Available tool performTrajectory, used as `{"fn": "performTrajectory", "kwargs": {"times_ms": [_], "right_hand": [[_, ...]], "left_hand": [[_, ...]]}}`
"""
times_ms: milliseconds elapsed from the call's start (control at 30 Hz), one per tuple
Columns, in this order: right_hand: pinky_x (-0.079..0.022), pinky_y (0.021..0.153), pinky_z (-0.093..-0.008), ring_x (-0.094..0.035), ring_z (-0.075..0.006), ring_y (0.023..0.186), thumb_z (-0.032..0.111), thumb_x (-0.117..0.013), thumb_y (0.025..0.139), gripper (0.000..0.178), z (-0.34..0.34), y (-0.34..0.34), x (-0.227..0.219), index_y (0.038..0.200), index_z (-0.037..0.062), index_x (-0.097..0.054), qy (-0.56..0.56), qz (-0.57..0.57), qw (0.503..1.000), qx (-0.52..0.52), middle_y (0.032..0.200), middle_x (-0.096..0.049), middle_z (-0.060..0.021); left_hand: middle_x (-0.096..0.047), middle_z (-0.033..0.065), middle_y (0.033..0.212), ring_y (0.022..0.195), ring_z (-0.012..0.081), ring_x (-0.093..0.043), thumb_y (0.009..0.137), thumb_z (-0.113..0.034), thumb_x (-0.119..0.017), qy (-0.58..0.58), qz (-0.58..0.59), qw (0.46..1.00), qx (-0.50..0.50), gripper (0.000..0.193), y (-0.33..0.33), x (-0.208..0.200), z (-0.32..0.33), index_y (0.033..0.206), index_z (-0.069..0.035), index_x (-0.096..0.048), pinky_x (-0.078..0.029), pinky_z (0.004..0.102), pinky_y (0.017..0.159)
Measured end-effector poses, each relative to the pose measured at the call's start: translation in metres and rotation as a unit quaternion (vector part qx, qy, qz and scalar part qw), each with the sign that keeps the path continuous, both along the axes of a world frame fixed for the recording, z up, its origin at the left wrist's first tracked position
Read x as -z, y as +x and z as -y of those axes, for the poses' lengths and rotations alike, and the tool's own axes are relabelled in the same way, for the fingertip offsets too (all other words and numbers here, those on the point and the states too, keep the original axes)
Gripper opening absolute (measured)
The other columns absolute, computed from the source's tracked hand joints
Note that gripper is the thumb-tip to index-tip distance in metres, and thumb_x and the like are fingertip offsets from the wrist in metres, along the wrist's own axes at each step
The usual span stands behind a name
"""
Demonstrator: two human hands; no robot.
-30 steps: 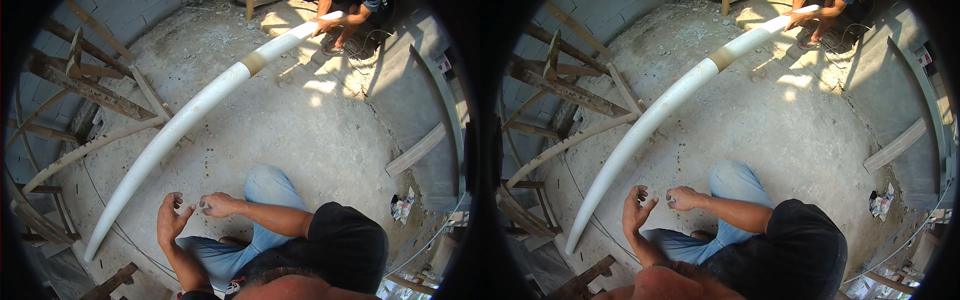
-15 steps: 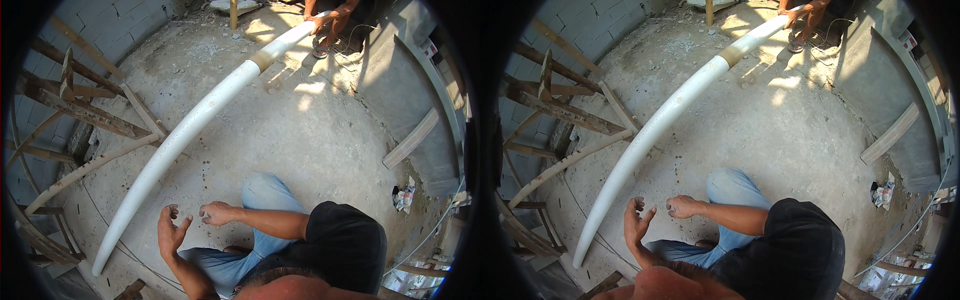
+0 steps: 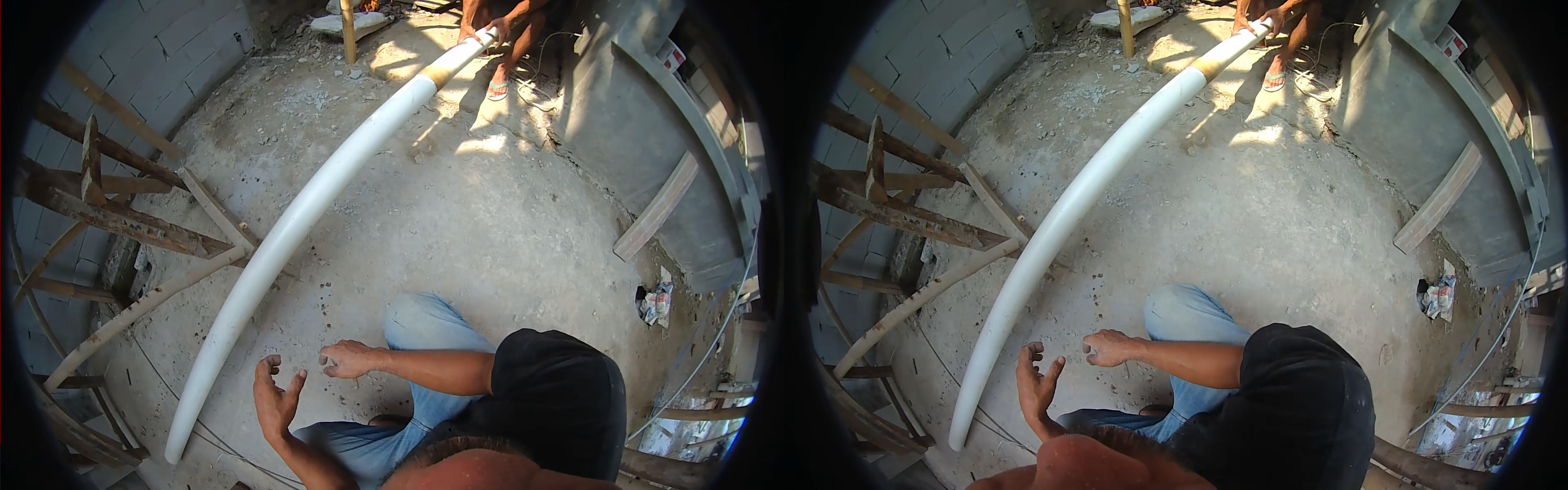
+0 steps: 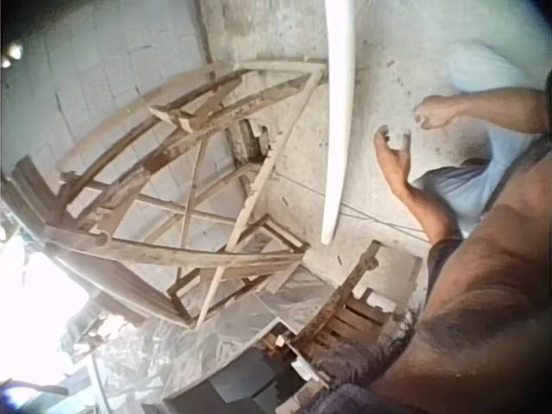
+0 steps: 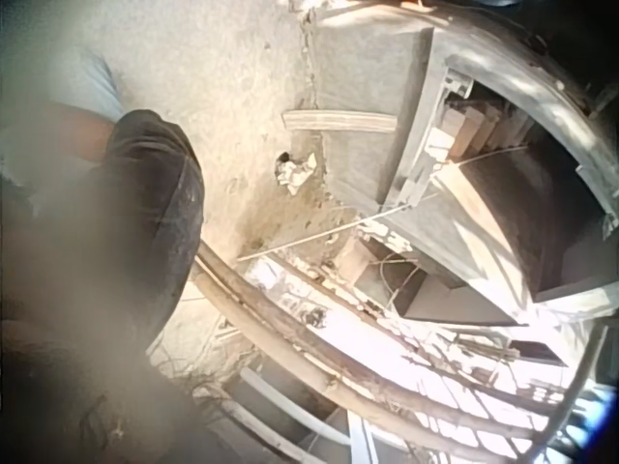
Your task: The person heats the end of a white PVC pipe over a fire and then joins it with another PVC pipe by hand.
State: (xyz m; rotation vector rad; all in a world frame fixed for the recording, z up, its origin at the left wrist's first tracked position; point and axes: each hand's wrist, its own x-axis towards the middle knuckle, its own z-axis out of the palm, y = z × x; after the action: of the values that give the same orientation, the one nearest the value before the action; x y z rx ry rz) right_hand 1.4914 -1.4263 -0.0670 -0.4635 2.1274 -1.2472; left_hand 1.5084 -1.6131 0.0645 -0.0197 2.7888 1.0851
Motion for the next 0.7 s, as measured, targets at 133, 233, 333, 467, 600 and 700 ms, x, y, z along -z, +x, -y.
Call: {"fn": "performTrajectory", "kwargs": {"times_ms": [133, 233, 333, 467, 600, 700], "right_hand": [[-0.049, 0.081, -0.0468, -0.065, -0.0377, 0.092, 0.029, -0.064, 0.083, 0.037, 0.001, 0.0, 0.006, 0.109, 0.0032, -0.062, -0.011, -0.029, 0.999, 0.017, 0.094, -0.068, -0.0218], [-0.05, 0.081, -0.0469, -0.065, -0.038, 0.092, 0.03, -0.064, 0.083, 0.037, 0.0, -0.002, 0.006, 0.109, 0.003, -0.062, -0.013, -0.036, 0.999, 0.02, 0.095, -0.068, -0.0219], [-0.05, 0.082, -0.0468, -0.065, -0.0383, 0.093, 0.03, -0.064, 0.083, 0.038, -0.001, -0.003, 0.009, 0.109, 0.0029, -0.062, -0.014, -0.043, 0.999, 0.024, 0.095, -0.068, -0.0221], [-0.05, 0.082, -0.0464, -0.065, -0.0386, 0.093, 0.03, -0.064, 0.083, 0.039, -0.002, -0.006, 0.003, 0.109, 0.0022, -0.061, -0.022, -0.041, 0.998, 0.031, 0.096, -0.068, -0.0231], [-0.05, 0.082, -0.0461, -0.065, -0.0387, 0.093, 0.031, -0.065, 0.082, 0.039, -0.004, -0.007, 0.001, 0.108, 0.0015, -0.061, -0.029, -0.045, 0.998, 0.041, 0.095, -0.067, -0.0238], [-0.05, 0.082, -0.0457, -0.065, -0.0386, 0.093, 0.03, -0.064, 0.082, 0.039, -0.006, -0.009, 0.003, 0.108, 0.0013, -0.061, -0.035, -0.047, 0.998, 0.037, 0.096, -0.067, -0.0235]], "left_hand": [[-0.061, 0.0176, 0.104, 0.093, 0.03, -0.057, 0.072, -0.018, -0.08, -0.004, -0.006, 1.0, 0.002, 0.049, -0.001, 0.005, 0.003, 0.109, 0.002, -0.056, -0.046, 0.0386, 0.077], [-0.061, 0.0174, 0.104, 0.092, 0.0296, -0.057, 0.072, -0.018, -0.08, -0.005, -0.006, 1.0, 0.001, 0.048, -0.001, 0.006, 0.003, 0.109, 0.002, -0.056, -0.046, 0.0387, 0.078], [-0.061, 0.0167, 0.103, 0.091, 0.029, -0.056, 0.072, -0.017, -0.08, 0.001, 0.003, 1.0, -0.005, 0.048, -0.002, 0.008, 0.0, 0.108, 0.002, -0.056, -0.046, 0.039, 0.078], [-0.061, 0.0155, 0.1, 0.089, 0.028, -0.055, 0.072, -0.017, -0.08, 0.008, 0.002, 1.0, -0.008, 0.047, -0.003, 0.01, 0.002, 0.107, 0.002, -0.056, -0.046, 0.0389, 0.077], [-0.061, 0.0147, 0.097, 0.087, 0.0274, -0.055, 0.072, -0.017, -0.08, 0.011, -0.009, 1.0, -0.003, 0.045, -0.005, 0.015, 0.004, 0.106, 0.002, -0.056, -0.045, 0.0383, 0.076], [-0.061, 0.0142, 0.096, 0.086, 0.0269, -0.055, 0.072, -0.017, -0.08, 0.015, 0.001, 1.0, -0.014, 0.045, -0.006, 0.013, 0.001, 0.105, 0.002, -0.056, -0.045, 0.0382, 0.075]]}}
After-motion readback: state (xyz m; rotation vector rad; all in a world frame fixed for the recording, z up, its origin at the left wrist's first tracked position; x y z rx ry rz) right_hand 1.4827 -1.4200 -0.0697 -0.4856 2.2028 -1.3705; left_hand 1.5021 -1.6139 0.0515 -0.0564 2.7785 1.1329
